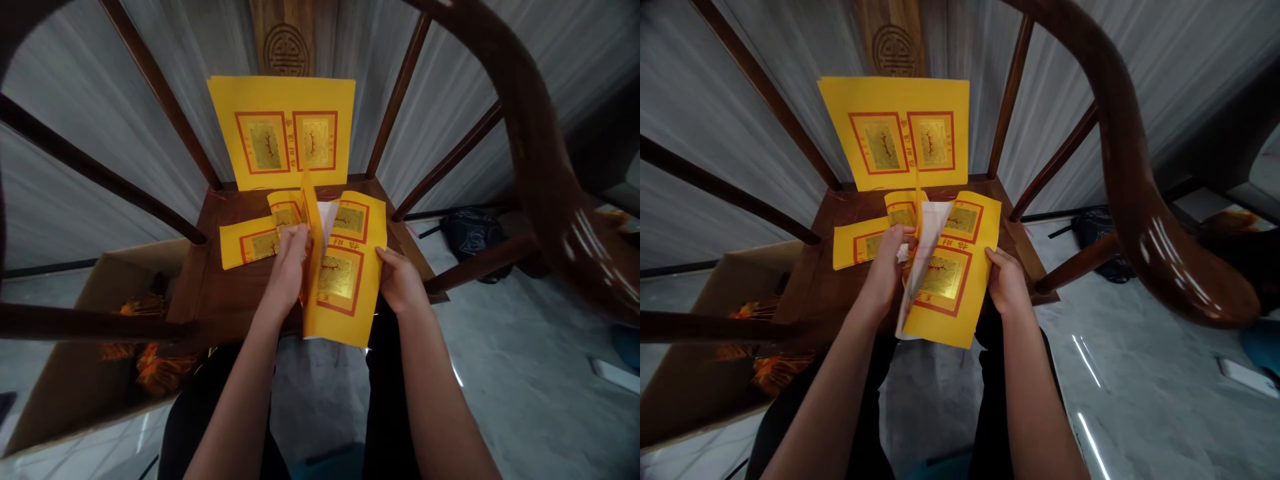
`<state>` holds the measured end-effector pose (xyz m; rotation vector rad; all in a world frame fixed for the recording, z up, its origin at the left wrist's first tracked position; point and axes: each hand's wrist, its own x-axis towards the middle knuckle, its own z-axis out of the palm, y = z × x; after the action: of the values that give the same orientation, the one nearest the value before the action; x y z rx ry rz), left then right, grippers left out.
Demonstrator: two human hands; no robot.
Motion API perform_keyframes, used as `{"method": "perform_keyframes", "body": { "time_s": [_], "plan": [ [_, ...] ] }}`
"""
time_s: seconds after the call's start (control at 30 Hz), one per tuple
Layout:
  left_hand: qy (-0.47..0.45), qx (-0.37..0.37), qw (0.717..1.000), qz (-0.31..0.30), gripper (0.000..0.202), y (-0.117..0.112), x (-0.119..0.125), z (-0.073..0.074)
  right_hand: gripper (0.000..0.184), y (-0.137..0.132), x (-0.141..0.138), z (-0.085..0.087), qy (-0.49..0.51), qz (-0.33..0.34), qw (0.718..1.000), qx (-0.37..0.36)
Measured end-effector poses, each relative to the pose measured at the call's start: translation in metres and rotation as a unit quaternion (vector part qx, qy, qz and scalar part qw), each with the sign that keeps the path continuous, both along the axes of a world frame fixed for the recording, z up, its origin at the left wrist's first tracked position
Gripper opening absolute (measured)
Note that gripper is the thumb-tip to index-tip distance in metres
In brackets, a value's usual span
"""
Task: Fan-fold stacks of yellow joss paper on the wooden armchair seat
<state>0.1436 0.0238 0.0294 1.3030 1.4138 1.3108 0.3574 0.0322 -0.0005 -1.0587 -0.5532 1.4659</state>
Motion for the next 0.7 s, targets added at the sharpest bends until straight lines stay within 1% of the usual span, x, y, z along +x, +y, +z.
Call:
{"method": "perform_keyframes", "body": {
  "time_s": [0.07,0.13,0.2,0.27,0.3,0.33,0.37,0.4,0.47,0.53,0.6,0.63,0.7],
  "plan": [
    [0.028,0.003,0.999,-0.045,0.044,-0.003,0.009,-0.007,0.029,0.001,0.007,0.000,0.001,-0.050,0.999,0.004],
    [0.113,-0.001,0.991,-0.071,0.041,-0.006,0.018,-0.015,0.026,-0.001,0.021,0.004,0.004,-0.077,0.997,0.024],
    [0.230,-0.002,0.969,-0.090,0.038,-0.009,0.024,-0.023,0.023,-0.005,0.035,0.011,0.009,-0.075,0.995,0.059],
    [0.331,0.007,0.937,-0.112,0.034,-0.011,0.029,-0.030,0.020,-0.009,0.043,0.018,0.013,-0.072,0.992,0.101],
    [0.362,0.010,0.924,-0.120,0.033,-0.011,0.031,-0.032,0.018,-0.010,0.042,0.021,0.012,-0.072,0.990,0.118],
    [0.374,0.011,0.920,-0.118,0.032,-0.011,0.031,-0.033,0.016,-0.012,0.040,0.022,0.011,-0.069,0.989,0.130],
    [0.366,0.008,0.925,-0.104,0.032,-0.011,0.030,-0.032,0.016,-0.013,0.035,0.023,0.008,-0.062,0.989,0.134],
    [0.337,0.003,0.938,-0.081,0.033,-0.010,0.029,-0.029,0.017,-0.013,0.028,0.024,0.001,-0.049,0.991,0.127],
    [0.237,-0.009,0.971,-0.024,0.042,-0.008,0.021,-0.018,0.017,-0.015,0.013,0.024,-0.030,-0.025,0.994,0.097],
    [0.141,-0.033,0.989,0.015,0.056,-0.006,0.013,-0.005,0.020,-0.016,-0.003,0.024,-0.079,-0.006,0.995,0.066],
    [0.106,-0.077,0.991,0.024,0.060,-0.007,0.005,0.003,0.024,-0.018,-0.016,0.025,-0.099,0.022,0.993,0.052],
    [0.110,-0.099,0.989,0.022,0.057,-0.008,0.003,0.004,0.023,-0.019,-0.022,0.025,-0.090,0.043,0.994,0.053],
    [0.135,-0.125,0.983,0.021,0.048,-0.011,0.001,0.000,0.022,-0.020,-0.031,0.025,-0.053,0.099,0.992,0.063]
  ]
}}
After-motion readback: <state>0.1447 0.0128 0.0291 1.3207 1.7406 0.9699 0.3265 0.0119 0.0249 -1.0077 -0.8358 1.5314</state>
